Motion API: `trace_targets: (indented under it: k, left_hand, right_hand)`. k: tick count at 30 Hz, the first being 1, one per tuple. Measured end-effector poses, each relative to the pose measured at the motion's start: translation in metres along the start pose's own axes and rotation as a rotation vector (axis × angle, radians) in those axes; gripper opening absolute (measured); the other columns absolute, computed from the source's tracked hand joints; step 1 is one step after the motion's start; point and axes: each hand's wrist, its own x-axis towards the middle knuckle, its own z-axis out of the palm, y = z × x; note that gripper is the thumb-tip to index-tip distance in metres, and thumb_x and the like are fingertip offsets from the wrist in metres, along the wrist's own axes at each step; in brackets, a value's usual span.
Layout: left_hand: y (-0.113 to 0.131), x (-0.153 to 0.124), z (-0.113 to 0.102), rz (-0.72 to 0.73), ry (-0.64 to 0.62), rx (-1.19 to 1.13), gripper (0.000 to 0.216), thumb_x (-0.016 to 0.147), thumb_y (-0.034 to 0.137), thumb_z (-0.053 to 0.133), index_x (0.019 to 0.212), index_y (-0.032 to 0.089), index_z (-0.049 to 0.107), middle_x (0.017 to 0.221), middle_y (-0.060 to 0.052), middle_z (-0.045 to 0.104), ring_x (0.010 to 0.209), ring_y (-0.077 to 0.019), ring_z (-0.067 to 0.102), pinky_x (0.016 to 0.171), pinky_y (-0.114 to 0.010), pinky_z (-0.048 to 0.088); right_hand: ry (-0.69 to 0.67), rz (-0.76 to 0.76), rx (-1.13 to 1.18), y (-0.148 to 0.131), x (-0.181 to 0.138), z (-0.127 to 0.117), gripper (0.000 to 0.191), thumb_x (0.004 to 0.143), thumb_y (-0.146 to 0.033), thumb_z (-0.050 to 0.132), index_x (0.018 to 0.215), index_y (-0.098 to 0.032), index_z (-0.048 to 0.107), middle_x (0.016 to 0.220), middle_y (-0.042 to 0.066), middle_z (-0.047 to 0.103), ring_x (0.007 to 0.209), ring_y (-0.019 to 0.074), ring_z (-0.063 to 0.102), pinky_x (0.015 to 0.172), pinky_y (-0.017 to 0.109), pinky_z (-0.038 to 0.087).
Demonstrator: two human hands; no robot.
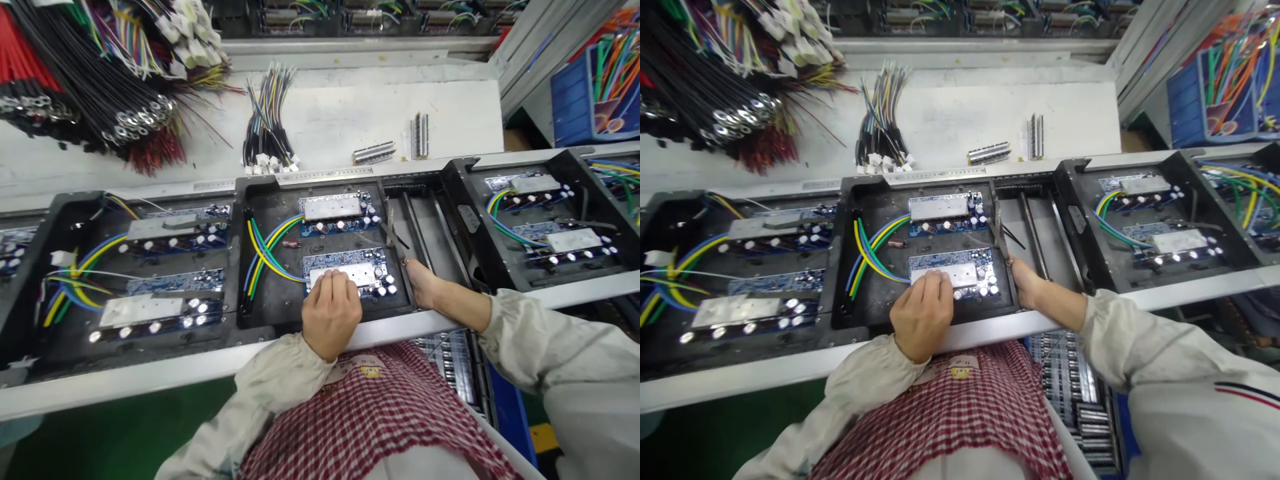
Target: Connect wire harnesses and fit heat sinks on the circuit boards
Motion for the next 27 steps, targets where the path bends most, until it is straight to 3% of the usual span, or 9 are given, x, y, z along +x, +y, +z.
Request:
trace_targets:
  k: [6, 11, 16, 27]
  left_hand:
    - [-0.0002, 0.0006, -0.0001, 0.001, 0.003, 0.045, 0.013, 0.084, 0.008, 0.051, 0.082, 0.011, 0.063, 0.08, -0.008, 0.067, 0.078, -0.0173, 0.062, 0.067, -0.028, 0.046]
    - [0.0002, -0.0006, 0.0012, -0.01, -0.009, 0.033, 0.013, 0.085, 0.008, 0.049, 0.084, 0.011, 0.062, 0.079, -0.009, 0.067, 0.081, -0.0179, 0.063, 0.068, -0.028, 0.047]
    - [-0.0006, 0.0005, 0.0004, -0.001, -0.02, 0.031, 0.011, 0.085, 0.009, 0.051, 0.083, 0.012, 0.062, 0.078, -0.008, 0.067, 0.078, -0.0174, 0.063, 0.065, -0.028, 0.047]
    - [-0.0006, 0.0045, -0.0016, 0.01, -0.015, 0.069, 0.007, 0.081, 0.009, 0.057, 0.079, 0.013, 0.062, 0.077, -0.007, 0.068, 0.071, -0.0159, 0.063, 0.059, -0.027, 0.045]
  right_hand:
    - [-0.005, -0.064, -0.007, 0.0014, 0.0018, -0.0043, 0.047, 0.088, -0.05, 0.033, 0.087, -0.017, 0.066, 0.071, 0.007, 0.071, 0.067, 0.0199, 0.067, 0.075, 0.039, 0.055]
    - [-0.044, -0.007, 0.02, 0.0014, 0.0026, -0.0046, 0.045, 0.087, -0.048, 0.034, 0.087, -0.017, 0.066, 0.071, 0.007, 0.071, 0.068, 0.0205, 0.067, 0.075, 0.039, 0.055]
    - [0.023, 0.058, 0.069, -0.0009, -0.0002, -0.0018, 0.045, 0.087, -0.047, 0.034, 0.086, -0.016, 0.066, 0.071, 0.008, 0.071, 0.068, 0.0207, 0.067, 0.074, 0.039, 0.055]
    - [-0.002, 0.089, 0.084, -0.0007, 0.0014, -0.004, 0.047, 0.084, -0.054, 0.036, 0.085, -0.017, 0.066, 0.072, 0.007, 0.071, 0.07, 0.0215, 0.066, 0.073, 0.04, 0.055]
